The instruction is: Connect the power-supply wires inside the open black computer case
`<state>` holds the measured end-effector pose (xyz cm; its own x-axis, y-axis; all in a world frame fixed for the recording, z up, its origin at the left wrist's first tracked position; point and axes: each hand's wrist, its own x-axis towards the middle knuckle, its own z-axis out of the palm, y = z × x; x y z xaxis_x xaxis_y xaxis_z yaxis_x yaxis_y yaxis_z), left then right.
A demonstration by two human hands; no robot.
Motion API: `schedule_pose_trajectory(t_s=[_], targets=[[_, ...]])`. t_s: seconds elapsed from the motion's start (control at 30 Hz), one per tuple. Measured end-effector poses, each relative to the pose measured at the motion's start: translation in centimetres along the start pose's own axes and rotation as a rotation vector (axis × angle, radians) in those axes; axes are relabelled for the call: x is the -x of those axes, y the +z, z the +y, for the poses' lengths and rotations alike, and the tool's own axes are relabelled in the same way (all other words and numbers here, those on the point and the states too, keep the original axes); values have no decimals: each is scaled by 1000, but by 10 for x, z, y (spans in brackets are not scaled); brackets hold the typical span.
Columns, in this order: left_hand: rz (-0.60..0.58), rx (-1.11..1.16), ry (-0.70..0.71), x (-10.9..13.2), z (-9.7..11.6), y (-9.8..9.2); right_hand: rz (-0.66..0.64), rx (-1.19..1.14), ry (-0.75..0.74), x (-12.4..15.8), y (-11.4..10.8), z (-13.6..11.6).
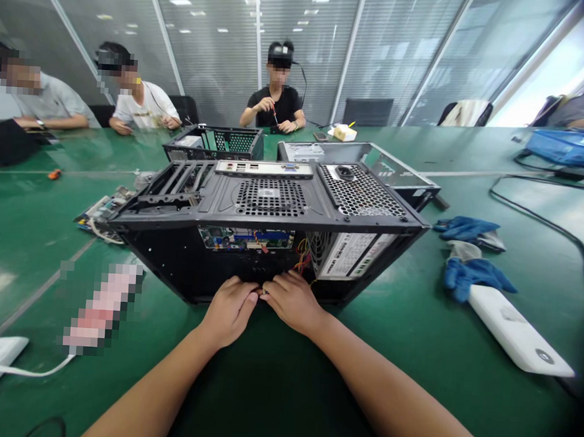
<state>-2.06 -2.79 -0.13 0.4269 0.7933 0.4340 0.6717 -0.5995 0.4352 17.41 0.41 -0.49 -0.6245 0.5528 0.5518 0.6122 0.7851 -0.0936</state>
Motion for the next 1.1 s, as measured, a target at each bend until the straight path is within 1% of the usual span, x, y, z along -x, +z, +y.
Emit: schedule_pose_trajectory(t_s=[0.13, 0.4, 0.47, 0.7, 1.1], targets=[[-6, -60, 23, 0, -2, 3, -16, -5, 3, 1, 0, 1], [63, -260, 48, 0, -5, 4, -89, -31, 15, -1, 0, 0], [54, -252, 46, 0, -5, 4, -89, -31, 22, -1, 0, -1], [-16, -155, 6, -1, -4, 5, -28, -54, 42, 1, 2, -1], [-5, -146, -16, 0, -9, 7, -67, -42, 49, 0, 2, 1]])
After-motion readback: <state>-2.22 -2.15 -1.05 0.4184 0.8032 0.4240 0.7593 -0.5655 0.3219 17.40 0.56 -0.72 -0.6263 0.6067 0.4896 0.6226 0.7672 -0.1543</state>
